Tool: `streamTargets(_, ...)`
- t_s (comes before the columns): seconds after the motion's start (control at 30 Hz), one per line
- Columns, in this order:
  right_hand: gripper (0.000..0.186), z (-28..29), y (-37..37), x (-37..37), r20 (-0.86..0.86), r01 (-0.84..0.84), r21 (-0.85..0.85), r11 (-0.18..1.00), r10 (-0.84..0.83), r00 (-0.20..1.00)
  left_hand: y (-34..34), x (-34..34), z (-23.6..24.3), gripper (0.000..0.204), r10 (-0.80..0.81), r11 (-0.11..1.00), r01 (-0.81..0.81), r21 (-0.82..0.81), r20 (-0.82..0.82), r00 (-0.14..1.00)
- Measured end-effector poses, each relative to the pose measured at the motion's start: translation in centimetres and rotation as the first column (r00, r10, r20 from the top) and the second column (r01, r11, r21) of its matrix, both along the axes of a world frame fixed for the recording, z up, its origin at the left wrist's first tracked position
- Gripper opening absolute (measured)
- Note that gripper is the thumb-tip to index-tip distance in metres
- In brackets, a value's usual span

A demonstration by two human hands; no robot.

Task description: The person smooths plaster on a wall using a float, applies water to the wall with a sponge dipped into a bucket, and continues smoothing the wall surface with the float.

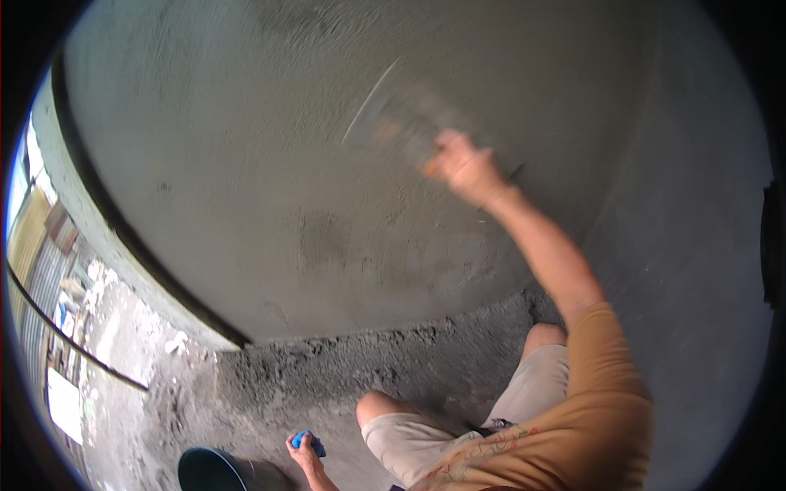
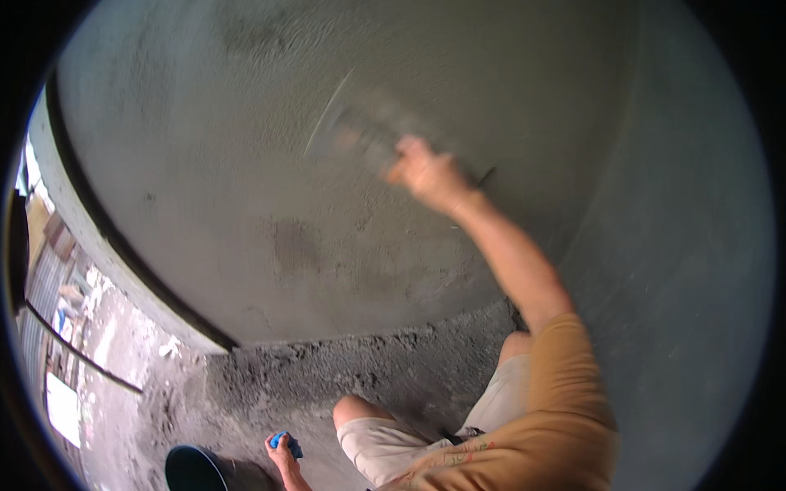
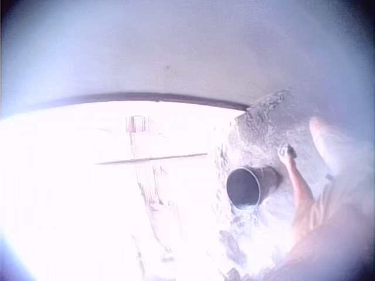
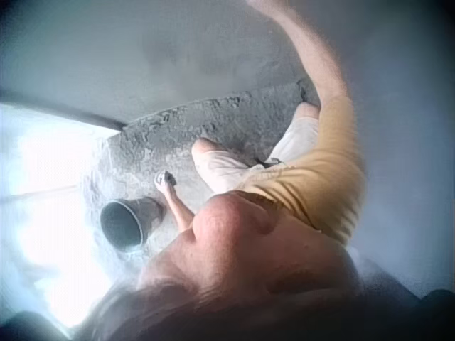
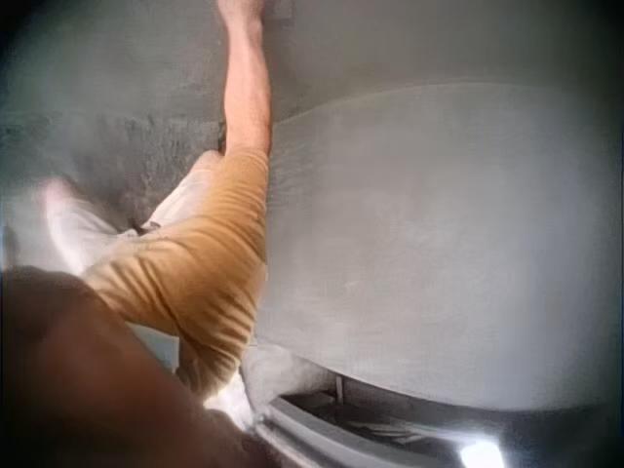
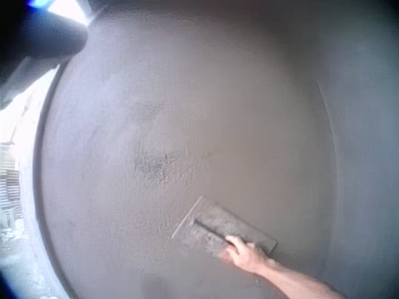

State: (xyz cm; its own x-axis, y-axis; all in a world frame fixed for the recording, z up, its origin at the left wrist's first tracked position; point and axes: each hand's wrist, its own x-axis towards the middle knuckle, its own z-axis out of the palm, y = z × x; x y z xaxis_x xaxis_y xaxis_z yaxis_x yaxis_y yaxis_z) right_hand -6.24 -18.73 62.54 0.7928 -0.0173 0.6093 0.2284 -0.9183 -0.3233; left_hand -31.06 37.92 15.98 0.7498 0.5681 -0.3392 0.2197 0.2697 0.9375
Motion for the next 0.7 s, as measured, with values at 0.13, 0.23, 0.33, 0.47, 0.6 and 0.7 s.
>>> streamTargets(0.13,0.03,14.0,-5.2,1.0,0.63,-0.062,0.07,0.996,0.004,0.777,0.5,-4.9,-1.1,0.042,0.066,0.997,-0.071,-0.043,-0.106,0.992)
streamTargets(0.23,0.027,19.0,5.4,6.2,0.773,-0.151,0.04,0.988,0.065,0.632,0.8,-3.2,-0.6,0.041,0.067,0.998,-0.067,0.001,-0.071,0.995)
streamTargets(0.33,0.023,13.6,17.8,7.3,0.131,-0.261,0.033,0.965,0.255,0.958,-1.0,2.4,2.4,0.039,0.012,1.0,-0.012,0.008,0.035,0.999)
streamTargets(0.47,0.039,1.2,17.6,5.7,-0.194,-0.369,-0.26,0.893,0.326,0.925,-2.4,4.4,5.3,0.039,-0.121,0.977,0.103,0.185,0.085,0.989)
streamTargets(0.6,0.037,1.0,2.2,3.6,0.202,-0.181,-0.468,0.865,0.304,0.931,-2.2,-0.6,4.3,0.04,-0.085,0.989,0.08,0.122,0.033,0.996)
streamTargets(0.7,0.038,9.8,3.5,4.7,0.351,-0.147,-0.306,0.94,0.255,0.901,-1.6,-3.6,3.4,0.041,0.002,0.997,-0.001,0.072,-0.015,1.0)
